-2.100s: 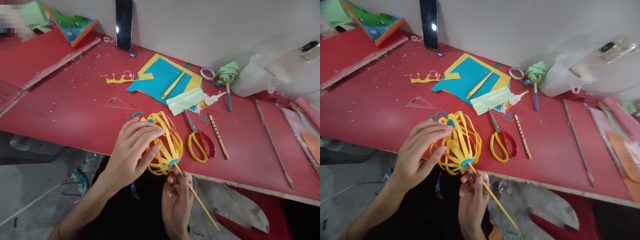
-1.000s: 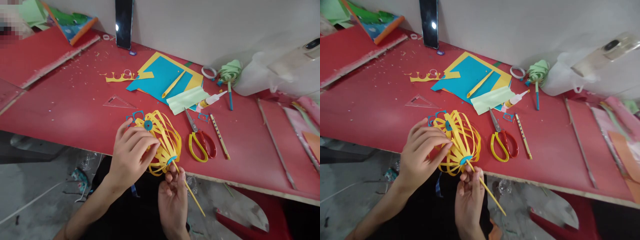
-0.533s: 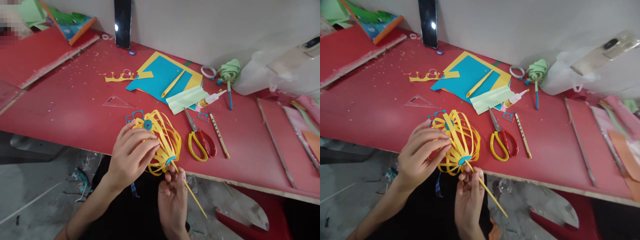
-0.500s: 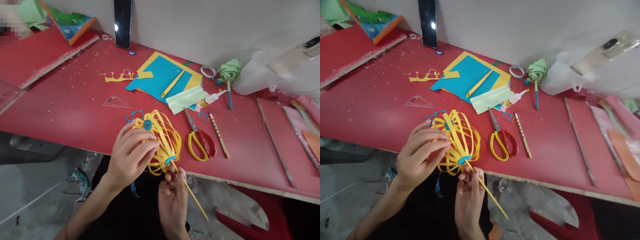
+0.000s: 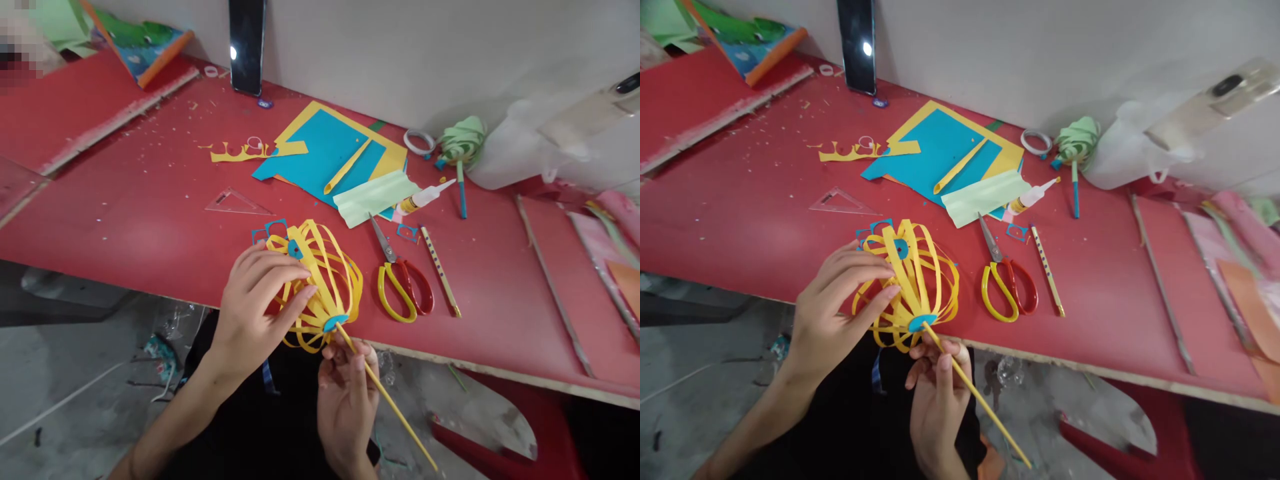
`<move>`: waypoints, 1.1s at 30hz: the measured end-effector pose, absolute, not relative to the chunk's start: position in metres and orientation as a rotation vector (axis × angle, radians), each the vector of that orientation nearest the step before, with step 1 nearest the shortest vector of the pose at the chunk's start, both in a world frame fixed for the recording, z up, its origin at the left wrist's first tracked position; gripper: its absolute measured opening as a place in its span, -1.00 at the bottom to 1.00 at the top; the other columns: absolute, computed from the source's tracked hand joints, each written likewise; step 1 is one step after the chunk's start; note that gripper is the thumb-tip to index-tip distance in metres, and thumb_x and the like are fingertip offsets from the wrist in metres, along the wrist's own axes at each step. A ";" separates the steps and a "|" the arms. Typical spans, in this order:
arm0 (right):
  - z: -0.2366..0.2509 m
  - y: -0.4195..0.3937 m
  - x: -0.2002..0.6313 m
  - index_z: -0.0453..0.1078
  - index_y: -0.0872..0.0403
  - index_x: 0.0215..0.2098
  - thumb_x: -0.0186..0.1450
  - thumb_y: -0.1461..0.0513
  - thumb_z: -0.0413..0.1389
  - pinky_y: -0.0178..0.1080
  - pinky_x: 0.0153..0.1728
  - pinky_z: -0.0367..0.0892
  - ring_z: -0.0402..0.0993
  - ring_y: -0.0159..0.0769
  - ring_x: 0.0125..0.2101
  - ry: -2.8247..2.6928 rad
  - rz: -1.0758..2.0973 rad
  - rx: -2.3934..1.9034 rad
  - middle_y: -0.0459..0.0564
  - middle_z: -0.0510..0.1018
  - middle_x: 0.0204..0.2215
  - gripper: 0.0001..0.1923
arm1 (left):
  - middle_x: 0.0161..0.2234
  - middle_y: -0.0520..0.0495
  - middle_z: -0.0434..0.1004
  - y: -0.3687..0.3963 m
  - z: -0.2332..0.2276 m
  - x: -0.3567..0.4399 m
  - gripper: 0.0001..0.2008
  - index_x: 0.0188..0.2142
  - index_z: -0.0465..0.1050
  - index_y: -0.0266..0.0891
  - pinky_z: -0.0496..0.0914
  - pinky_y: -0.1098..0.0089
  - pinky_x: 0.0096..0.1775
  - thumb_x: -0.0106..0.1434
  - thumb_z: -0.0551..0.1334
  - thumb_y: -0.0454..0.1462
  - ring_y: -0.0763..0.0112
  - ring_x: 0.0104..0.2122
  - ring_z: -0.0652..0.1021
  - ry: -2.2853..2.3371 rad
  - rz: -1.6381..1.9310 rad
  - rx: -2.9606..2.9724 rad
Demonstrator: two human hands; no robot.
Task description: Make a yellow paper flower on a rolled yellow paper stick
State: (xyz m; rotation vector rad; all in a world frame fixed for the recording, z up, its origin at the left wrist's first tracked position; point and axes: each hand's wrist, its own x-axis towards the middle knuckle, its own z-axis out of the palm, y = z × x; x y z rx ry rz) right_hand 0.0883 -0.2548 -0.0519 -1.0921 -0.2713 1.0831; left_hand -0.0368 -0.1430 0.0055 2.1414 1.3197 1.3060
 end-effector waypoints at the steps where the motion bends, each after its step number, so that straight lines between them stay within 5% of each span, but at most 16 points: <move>1: -0.053 -0.255 0.088 0.42 -0.04 -0.23 0.30 0.13 0.18 -0.45 -0.64 0.34 0.56 -0.36 -0.42 -0.286 1.071 -1.103 -0.04 0.63 -0.27 -0.89 | -0.26 0.02 0.57 -0.143 0.005 -0.037 -0.88 -0.25 0.44 -0.17 0.34 0.11 0.13 0.21 0.29 -0.37 0.36 -0.18 0.54 1.316 1.309 2.134; 9: -0.056 -0.255 0.087 0.43 -0.07 -0.20 0.32 0.17 0.16 -0.42 -0.64 0.36 0.58 -0.32 -0.38 -0.376 1.038 -1.093 -0.04 0.63 -0.27 -0.92 | -0.28 -0.01 0.56 -0.143 0.007 -0.036 -0.89 -0.28 0.45 -0.17 0.43 0.17 -0.01 0.23 0.26 -0.41 0.34 -0.18 0.53 1.285 1.331 2.072; 33: -0.057 -0.252 0.091 0.44 -0.01 -0.22 0.28 0.12 0.19 -0.36 -0.58 0.34 0.54 -0.32 -0.41 -0.271 1.051 -1.177 -0.01 0.62 -0.29 -0.85 | -0.27 0.01 0.57 -0.145 0.004 -0.043 -0.83 -0.24 0.48 -0.09 0.45 0.08 0.00 0.22 0.27 -0.39 0.30 -0.16 0.53 1.186 1.446 2.135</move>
